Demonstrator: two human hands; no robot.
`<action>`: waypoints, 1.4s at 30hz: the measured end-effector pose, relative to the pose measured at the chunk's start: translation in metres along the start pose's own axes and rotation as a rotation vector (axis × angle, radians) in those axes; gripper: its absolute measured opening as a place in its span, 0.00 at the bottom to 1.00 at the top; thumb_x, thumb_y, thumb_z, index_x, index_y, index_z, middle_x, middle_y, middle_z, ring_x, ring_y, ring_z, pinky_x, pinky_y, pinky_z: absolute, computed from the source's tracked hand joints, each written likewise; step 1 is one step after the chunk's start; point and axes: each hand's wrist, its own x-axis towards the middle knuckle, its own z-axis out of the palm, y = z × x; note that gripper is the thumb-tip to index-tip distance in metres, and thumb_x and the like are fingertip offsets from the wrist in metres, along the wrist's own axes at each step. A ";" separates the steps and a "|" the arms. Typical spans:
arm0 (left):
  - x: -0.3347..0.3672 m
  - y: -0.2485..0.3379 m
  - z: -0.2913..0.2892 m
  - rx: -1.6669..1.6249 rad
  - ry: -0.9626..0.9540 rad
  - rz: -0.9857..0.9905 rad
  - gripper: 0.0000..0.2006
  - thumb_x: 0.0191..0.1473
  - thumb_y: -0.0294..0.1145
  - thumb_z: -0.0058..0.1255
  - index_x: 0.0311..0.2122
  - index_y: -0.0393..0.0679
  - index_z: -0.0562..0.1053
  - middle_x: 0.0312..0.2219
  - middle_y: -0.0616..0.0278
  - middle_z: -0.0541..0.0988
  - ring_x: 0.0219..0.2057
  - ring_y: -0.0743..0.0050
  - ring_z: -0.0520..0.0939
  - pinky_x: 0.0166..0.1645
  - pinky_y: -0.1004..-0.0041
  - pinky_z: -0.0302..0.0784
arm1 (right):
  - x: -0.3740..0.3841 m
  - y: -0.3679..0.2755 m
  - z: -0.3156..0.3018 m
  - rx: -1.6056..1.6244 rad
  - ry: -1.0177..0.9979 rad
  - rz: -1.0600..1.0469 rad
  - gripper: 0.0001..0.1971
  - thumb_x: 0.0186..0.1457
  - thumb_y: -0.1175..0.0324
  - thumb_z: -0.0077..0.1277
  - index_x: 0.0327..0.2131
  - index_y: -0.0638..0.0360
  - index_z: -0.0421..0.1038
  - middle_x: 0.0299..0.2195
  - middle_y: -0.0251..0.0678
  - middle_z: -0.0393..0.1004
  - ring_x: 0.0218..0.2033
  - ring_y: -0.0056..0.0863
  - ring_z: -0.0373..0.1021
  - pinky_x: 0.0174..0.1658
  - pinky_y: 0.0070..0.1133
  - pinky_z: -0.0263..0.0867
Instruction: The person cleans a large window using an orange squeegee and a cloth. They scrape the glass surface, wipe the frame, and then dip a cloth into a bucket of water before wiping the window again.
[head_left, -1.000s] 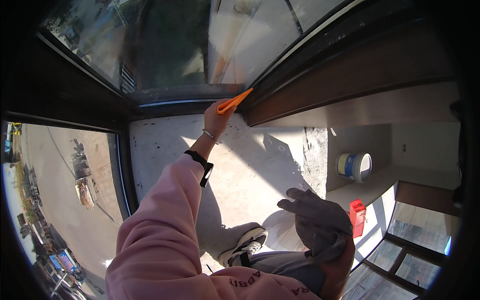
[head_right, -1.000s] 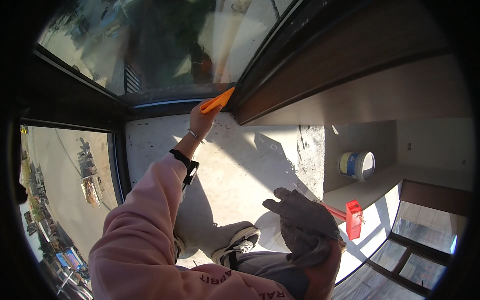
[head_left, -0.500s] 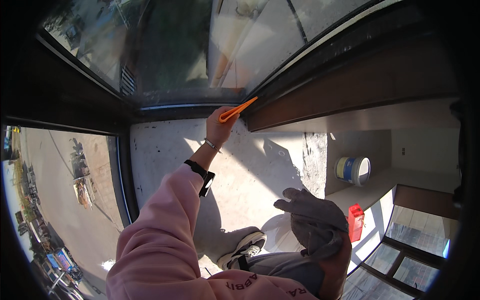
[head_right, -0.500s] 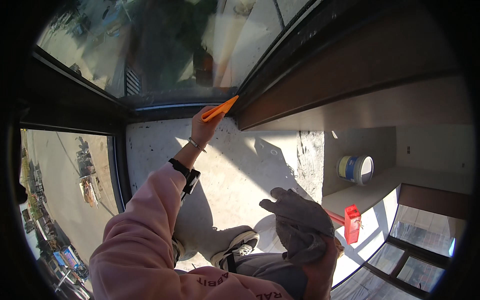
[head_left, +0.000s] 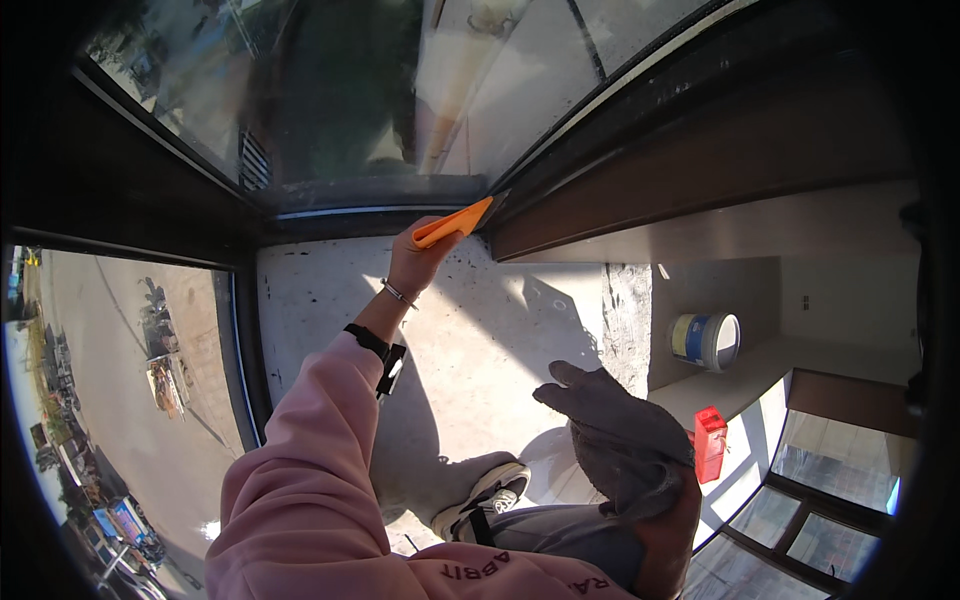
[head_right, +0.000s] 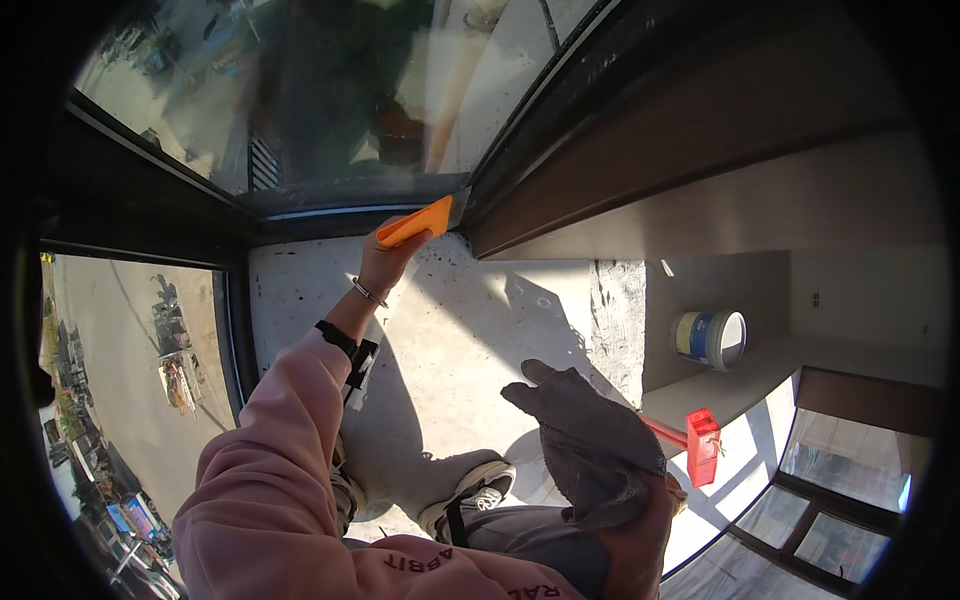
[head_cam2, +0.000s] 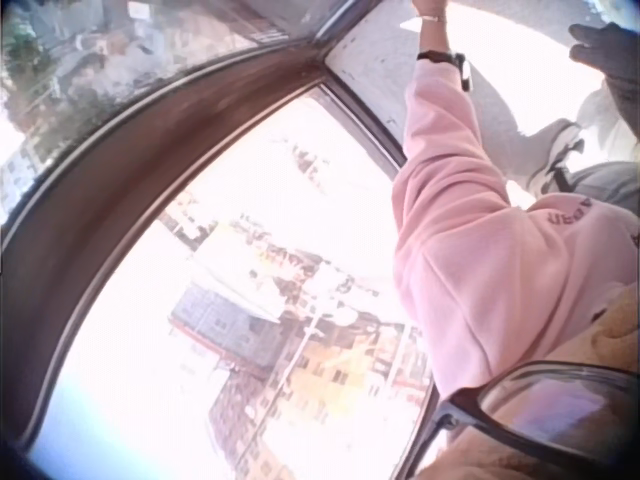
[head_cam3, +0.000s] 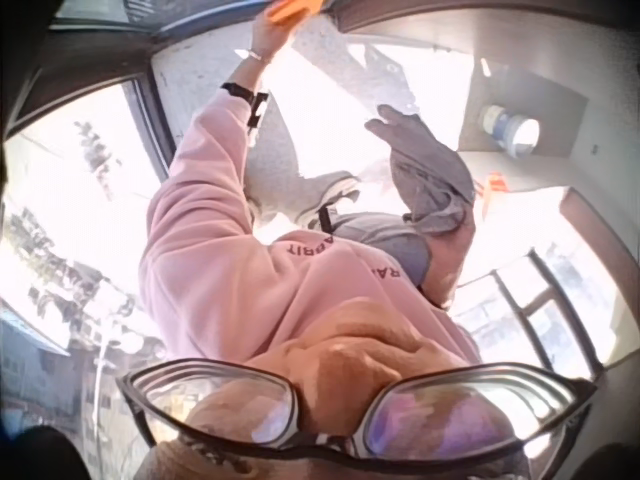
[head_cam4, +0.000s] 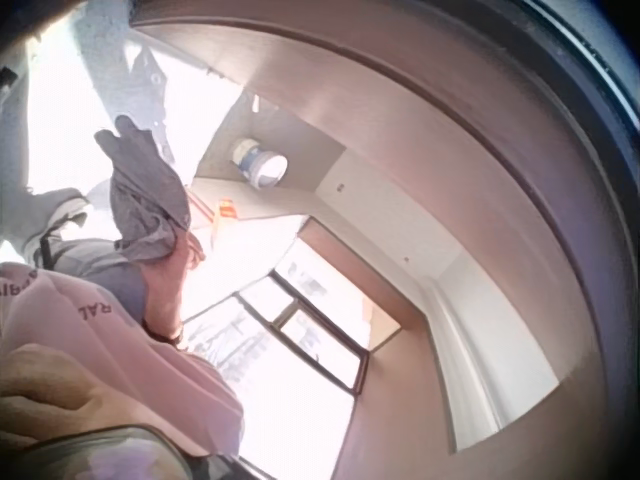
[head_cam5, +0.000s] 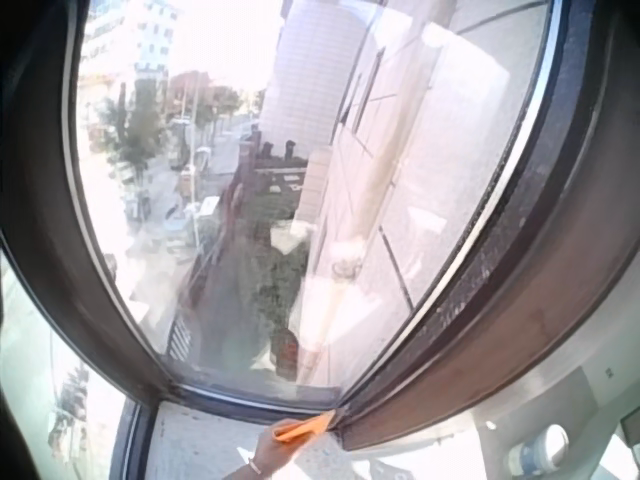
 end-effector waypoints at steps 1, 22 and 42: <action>0.003 0.000 0.000 0.012 0.053 -0.028 0.11 0.51 0.29 0.58 0.40 0.39 0.76 0.30 0.69 0.78 0.30 0.87 0.75 0.36 0.84 0.71 | 0.001 -0.002 0.001 0.316 0.053 0.145 0.30 0.46 0.70 0.57 0.54 0.62 0.60 0.52 0.43 0.65 0.52 0.34 0.64 0.55 0.31 0.62; -0.013 0.021 0.020 0.388 0.087 0.011 0.14 0.50 0.34 0.58 0.40 0.40 0.75 0.32 0.58 0.80 0.33 0.68 0.81 0.38 0.74 0.74 | -0.015 0.003 -0.001 0.822 0.247 0.417 0.34 0.31 0.71 0.67 0.47 0.64 0.67 0.44 0.40 0.72 0.45 0.30 0.69 0.50 0.25 0.65; 0.019 0.095 0.060 0.435 0.211 0.437 0.09 0.50 0.29 0.58 0.36 0.39 0.74 0.29 0.58 0.77 0.29 0.67 0.79 0.36 0.75 0.73 | -0.007 0.015 -0.001 0.846 0.190 0.427 0.30 0.39 0.75 0.62 0.49 0.65 0.65 0.47 0.43 0.70 0.47 0.32 0.69 0.52 0.29 0.65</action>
